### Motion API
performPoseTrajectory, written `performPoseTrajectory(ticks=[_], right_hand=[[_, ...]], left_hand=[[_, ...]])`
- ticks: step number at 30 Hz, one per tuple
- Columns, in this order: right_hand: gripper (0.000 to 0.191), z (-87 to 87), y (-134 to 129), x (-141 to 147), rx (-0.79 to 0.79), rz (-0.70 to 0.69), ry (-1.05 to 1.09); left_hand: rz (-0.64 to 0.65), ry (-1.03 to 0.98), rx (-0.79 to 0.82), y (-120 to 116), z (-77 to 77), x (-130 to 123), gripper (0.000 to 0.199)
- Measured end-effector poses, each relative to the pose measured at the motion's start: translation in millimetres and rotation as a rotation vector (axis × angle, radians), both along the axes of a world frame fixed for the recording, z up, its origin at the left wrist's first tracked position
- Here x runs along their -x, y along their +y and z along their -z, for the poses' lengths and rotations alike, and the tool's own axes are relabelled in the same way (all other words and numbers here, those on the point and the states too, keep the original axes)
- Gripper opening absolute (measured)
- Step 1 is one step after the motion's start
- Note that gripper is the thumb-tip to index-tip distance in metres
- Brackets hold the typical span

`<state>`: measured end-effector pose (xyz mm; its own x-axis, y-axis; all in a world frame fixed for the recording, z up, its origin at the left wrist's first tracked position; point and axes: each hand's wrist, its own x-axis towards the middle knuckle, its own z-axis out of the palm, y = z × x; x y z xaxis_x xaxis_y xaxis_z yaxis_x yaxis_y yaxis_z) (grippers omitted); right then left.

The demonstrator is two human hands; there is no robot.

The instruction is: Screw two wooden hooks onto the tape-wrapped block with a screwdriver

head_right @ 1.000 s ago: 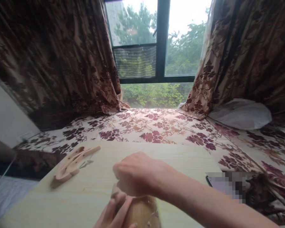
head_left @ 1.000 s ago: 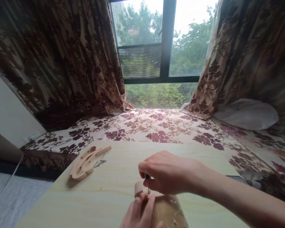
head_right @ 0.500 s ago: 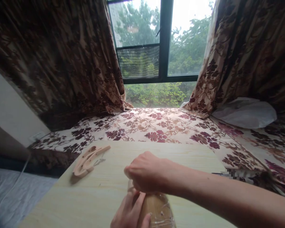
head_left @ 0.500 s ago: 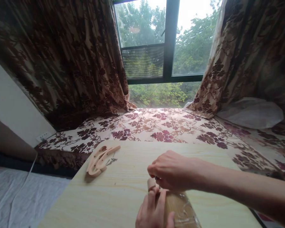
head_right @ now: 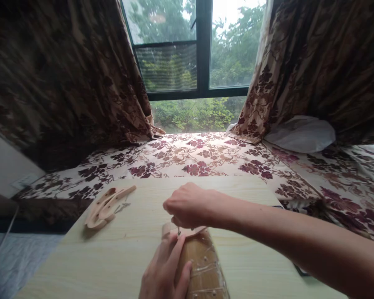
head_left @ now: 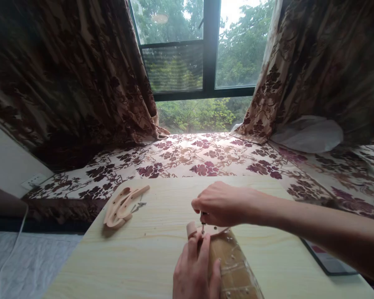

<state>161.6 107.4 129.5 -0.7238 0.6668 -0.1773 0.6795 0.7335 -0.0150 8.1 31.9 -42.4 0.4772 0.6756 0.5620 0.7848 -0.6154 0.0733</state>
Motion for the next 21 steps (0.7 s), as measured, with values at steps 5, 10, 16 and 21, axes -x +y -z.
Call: performPoseTrajectory(ticks=[5, 10, 16, 21], right_hand=[[0.012, -6.6, -1, 2, 0.069, -0.107, -0.023], [0.016, 0.5, -2, 3, 0.062, -0.075, -0.04], [0.017, -6.7, -2, 2, 0.043, -0.075, -0.05], [0.011, -6.9, -2, 11, 0.069, -0.168, -0.056]], left_hand=[[-0.051, -0.078, 0.079, -3, 3.1, -6, 0.045], [-0.053, -0.092, 0.07, -3, 4.4, -7, 0.045], [-0.017, -0.024, 0.066, -3, -3.0, -3, 0.049], [-0.006, 0.035, 0.096, -4, -4.7, -2, 0.047]])
